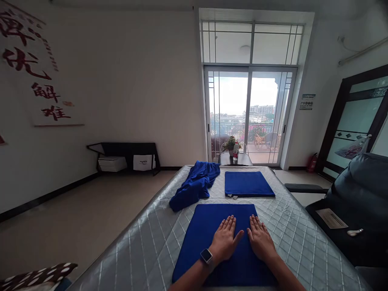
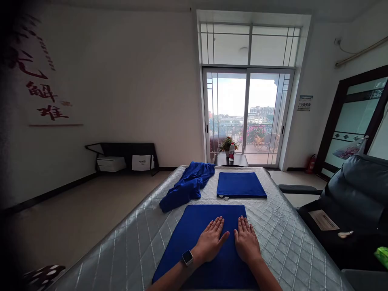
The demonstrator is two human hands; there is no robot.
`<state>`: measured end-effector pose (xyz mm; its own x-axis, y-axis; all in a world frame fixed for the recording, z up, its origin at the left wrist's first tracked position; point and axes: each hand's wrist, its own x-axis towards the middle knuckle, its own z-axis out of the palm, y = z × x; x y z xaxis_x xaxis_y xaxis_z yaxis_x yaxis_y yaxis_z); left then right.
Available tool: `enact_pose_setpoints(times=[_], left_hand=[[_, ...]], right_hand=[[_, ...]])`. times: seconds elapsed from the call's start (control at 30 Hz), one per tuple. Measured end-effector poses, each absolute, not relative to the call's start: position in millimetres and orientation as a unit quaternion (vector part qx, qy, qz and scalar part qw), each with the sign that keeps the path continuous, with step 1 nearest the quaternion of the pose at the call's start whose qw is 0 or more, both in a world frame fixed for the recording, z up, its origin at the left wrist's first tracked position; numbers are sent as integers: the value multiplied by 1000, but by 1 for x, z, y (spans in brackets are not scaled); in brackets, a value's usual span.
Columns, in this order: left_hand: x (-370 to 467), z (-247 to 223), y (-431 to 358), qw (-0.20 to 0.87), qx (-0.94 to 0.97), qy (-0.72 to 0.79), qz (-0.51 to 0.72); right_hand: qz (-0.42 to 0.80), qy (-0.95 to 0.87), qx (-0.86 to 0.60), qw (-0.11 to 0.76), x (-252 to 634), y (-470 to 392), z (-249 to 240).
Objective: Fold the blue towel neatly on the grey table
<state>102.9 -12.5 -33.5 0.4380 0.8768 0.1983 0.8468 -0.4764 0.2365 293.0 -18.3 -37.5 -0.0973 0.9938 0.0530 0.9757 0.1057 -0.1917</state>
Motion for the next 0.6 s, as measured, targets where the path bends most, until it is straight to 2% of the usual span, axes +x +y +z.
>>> enact_pose_setpoints(times=[0.17, 0.3, 0.6], left_hand=[[14, -40, -9, 21, 789, 603, 116], [-39, -59, -7, -19, 772, 623, 124], [-47, -74, -5, -35, 759, 633, 148]], right_hand=[[43, -743, -663, 81, 293, -17, -39], [30, -743, -665, 69, 293, -14, -44], [17, -746, -663, 65, 290, -15, -43]])
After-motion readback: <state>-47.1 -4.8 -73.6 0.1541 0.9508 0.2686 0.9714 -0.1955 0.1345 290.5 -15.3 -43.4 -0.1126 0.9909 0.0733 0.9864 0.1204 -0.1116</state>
